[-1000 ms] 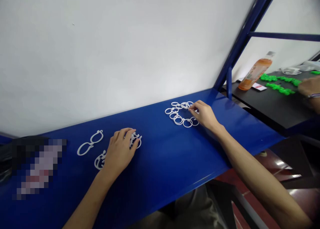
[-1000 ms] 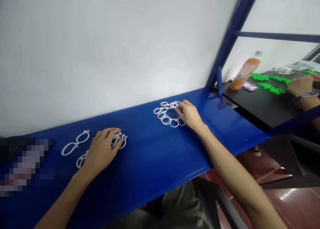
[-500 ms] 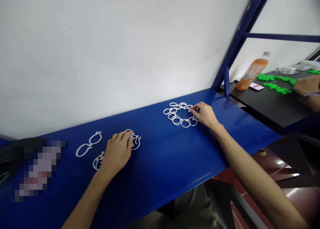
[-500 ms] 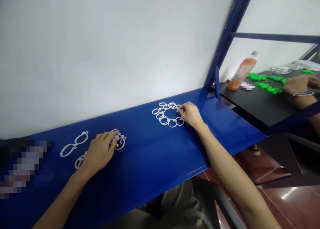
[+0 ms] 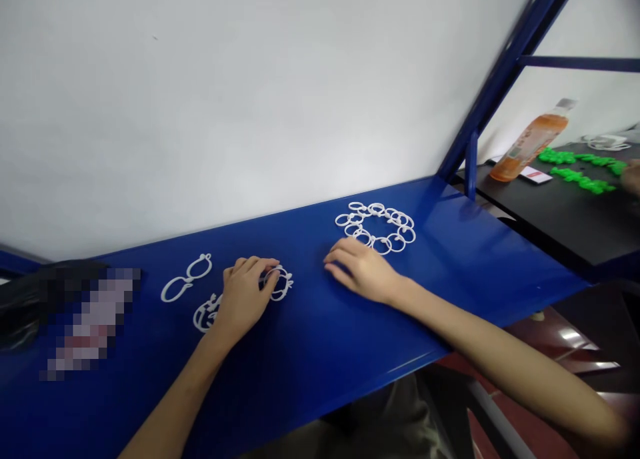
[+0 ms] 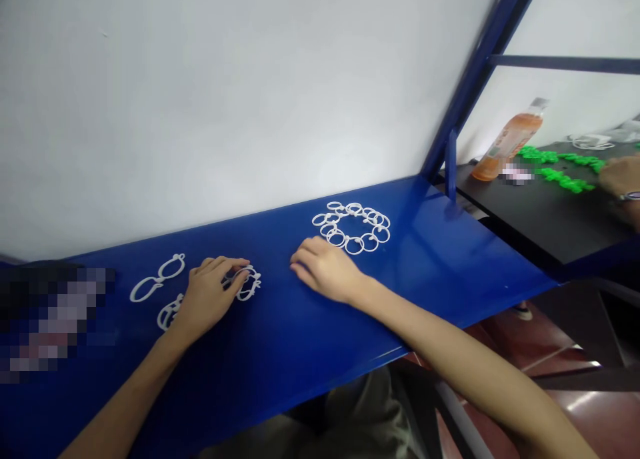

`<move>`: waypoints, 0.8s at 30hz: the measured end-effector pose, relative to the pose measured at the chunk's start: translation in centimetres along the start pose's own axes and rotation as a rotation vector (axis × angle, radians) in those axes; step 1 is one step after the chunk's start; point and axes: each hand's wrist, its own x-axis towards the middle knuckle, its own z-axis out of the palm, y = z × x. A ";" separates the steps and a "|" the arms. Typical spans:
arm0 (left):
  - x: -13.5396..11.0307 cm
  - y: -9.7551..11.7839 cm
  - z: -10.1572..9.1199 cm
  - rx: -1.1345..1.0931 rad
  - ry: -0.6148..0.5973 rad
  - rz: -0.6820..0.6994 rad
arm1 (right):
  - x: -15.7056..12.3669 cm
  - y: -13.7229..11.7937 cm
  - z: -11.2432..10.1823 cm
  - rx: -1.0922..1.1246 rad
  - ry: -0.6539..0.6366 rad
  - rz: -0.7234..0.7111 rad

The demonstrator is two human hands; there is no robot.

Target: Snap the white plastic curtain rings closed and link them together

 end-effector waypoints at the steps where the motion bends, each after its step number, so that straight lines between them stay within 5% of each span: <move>1: 0.0 0.2 -0.1 -0.011 0.022 0.012 | 0.5 -1.1 0.9 0.021 -0.067 0.019; 7: -0.3 0.5 -0.2 0.004 0.082 0.094 | 2.2 -3.7 4.5 0.056 -0.153 0.231; 15: -0.6 1.1 0.2 0.044 0.061 0.155 | 1.8 -2.5 4.3 0.298 -0.160 0.113; 24: -0.4 0.5 0.0 0.147 0.045 0.101 | 1.6 -2.2 3.9 0.428 -0.021 0.087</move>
